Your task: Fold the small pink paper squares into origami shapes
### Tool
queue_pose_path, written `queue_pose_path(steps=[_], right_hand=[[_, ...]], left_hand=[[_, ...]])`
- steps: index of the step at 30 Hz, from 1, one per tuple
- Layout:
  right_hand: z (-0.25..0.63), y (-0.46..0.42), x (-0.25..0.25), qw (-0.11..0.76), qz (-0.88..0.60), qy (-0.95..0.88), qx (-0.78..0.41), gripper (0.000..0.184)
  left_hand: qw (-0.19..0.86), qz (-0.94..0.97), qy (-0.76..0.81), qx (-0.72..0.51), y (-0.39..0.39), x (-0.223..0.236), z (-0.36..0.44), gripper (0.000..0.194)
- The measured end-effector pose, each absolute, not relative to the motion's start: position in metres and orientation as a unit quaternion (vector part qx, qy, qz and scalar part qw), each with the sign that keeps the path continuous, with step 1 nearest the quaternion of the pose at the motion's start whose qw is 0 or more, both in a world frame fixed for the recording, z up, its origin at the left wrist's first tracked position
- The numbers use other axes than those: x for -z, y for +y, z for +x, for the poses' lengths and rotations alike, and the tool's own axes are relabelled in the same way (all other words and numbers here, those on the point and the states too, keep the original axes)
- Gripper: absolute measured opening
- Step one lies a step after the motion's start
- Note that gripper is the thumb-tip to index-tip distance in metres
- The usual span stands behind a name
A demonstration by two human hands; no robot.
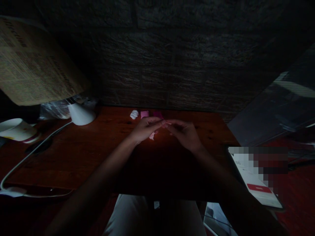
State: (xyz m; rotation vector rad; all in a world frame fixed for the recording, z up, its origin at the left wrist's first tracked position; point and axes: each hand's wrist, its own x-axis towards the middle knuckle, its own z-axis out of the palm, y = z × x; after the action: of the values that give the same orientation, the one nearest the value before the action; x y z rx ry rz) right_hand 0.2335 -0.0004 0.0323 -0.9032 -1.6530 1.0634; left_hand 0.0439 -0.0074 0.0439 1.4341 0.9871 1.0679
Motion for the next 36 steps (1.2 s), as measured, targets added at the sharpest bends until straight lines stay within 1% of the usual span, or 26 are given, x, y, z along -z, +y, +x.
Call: queue_pose_path(steps=[5, 9, 14, 18, 22, 26, 31, 34, 36], right_hand=[[0.235, 0.000, -0.031, 0.472, -0.394, -0.691, -0.381, 0.026], [0.236, 0.000, -0.033, 0.464, -0.401, -0.688, -0.388, 0.024], [0.237, 0.002, -0.036, 0.474, -0.396, -0.647, -0.448, 0.024], [0.238, 0.003, -0.037, 0.466, -0.400, -0.618, -0.491, 0.028], [0.238, 0.003, -0.037, 0.478, -0.396, -0.603, -0.500, 0.029], [0.237, 0.003, -0.035, 0.478, -0.394, -0.620, -0.481, 0.025], [0.236, 0.004, -0.036, 0.497, -0.390, -0.631, -0.450, 0.020], [0.236, 0.002, -0.039, 0.498, -0.394, -0.609, -0.476, 0.018], [0.235, 0.001, -0.041, 0.495, -0.400, -0.573, -0.517, 0.018]], left_hand=[[0.531, 0.602, 0.404, -0.439, -0.007, -0.044, 0.043, 0.031], [0.505, 0.635, 0.390, -0.436, -0.006, -0.043, 0.043, 0.030], [0.400, 0.715, 0.367, -0.440, -0.004, -0.041, 0.046, 0.024], [0.308, 0.739, 0.385, -0.459, -0.004, -0.037, 0.047, 0.022], [0.198, 0.772, 0.403, -0.450, -0.008, -0.036, 0.046, 0.016], [0.131, 0.795, 0.397, -0.439, -0.010, -0.037, 0.045, 0.012], [0.127, 0.808, 0.379, -0.433, -0.012, -0.040, 0.046, 0.012], [0.156, 0.801, 0.391, -0.425, -0.014, -0.042, 0.048, 0.014], [0.190, 0.786, 0.400, -0.431, -0.015, -0.044, 0.049, 0.015]])
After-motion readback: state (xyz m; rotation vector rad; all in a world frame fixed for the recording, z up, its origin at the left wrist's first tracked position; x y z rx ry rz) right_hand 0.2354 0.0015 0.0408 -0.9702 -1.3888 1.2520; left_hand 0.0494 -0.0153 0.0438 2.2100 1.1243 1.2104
